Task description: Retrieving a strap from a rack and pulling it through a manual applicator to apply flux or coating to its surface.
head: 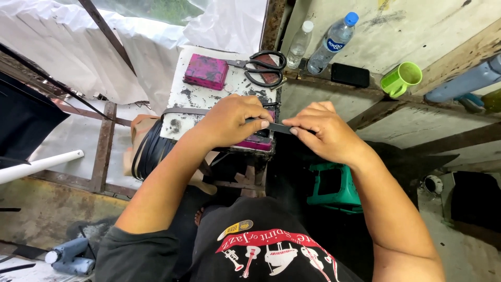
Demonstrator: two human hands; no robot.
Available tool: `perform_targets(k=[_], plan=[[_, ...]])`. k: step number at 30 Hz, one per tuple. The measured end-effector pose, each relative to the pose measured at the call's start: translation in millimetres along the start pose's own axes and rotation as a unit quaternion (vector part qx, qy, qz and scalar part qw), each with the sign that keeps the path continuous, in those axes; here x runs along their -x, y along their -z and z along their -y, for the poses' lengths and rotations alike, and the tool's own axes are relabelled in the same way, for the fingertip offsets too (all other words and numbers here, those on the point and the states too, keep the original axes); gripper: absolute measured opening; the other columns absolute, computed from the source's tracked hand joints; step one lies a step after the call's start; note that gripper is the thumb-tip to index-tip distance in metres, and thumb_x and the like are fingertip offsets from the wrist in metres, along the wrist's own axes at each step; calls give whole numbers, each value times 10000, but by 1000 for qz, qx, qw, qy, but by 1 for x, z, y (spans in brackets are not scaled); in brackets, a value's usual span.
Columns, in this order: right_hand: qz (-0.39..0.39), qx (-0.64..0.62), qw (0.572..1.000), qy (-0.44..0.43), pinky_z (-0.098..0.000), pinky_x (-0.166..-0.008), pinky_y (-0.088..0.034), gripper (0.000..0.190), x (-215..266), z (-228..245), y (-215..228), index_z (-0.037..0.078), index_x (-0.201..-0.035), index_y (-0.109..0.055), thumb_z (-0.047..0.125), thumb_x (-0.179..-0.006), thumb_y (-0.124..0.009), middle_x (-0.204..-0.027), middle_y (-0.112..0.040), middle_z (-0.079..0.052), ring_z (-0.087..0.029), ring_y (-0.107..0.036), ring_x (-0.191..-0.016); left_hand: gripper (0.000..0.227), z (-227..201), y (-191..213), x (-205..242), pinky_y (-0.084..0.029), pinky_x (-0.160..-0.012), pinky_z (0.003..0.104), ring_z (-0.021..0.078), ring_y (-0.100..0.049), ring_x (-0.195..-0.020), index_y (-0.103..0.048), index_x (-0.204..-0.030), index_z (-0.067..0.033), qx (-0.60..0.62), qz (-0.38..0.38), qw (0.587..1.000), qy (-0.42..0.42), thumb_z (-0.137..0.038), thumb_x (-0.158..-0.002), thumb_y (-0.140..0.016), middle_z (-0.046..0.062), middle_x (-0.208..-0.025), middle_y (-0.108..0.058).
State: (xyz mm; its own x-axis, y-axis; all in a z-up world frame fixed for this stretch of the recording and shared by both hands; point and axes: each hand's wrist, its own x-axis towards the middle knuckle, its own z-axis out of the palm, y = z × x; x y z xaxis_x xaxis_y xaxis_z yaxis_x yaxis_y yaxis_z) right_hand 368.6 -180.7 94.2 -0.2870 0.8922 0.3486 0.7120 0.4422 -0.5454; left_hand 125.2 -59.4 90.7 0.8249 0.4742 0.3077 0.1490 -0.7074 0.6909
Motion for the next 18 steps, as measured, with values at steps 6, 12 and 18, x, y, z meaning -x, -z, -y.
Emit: perform_targets(k=[6,12,18], plan=[[-30,79,996,40,-356,-932,-384,131,1,-17,-15,126,-1078,-775,99,-970,-705,-890,-731,-5,-222,-656,-897,187,16,32,21,-469,-867,419,359,-711,-862,-797,-1069,-102,-46,25,998,42,-209,-946,-706,123,-919,-765],[-62,174,982,46,-362,-922,-375,147,2,-27,-35,184,-1067,-769,106,-970,-691,-876,-700,50,-185,-628,-898,206,55,62,54,-446,-912,411,330,-717,-933,-774,-1079,-120,-81,-7,994,75,-234,-912,-733,102,-915,-749],[-81,229,970,28,-371,-923,-366,184,0,-19,-54,219,-1082,-759,95,-981,-668,-870,-678,64,-178,-611,-903,179,73,77,70,-458,-870,369,296,-714,-842,-798,-1047,-154,-99,-22,993,65,-192,-874,-771,59,-864,-746]])
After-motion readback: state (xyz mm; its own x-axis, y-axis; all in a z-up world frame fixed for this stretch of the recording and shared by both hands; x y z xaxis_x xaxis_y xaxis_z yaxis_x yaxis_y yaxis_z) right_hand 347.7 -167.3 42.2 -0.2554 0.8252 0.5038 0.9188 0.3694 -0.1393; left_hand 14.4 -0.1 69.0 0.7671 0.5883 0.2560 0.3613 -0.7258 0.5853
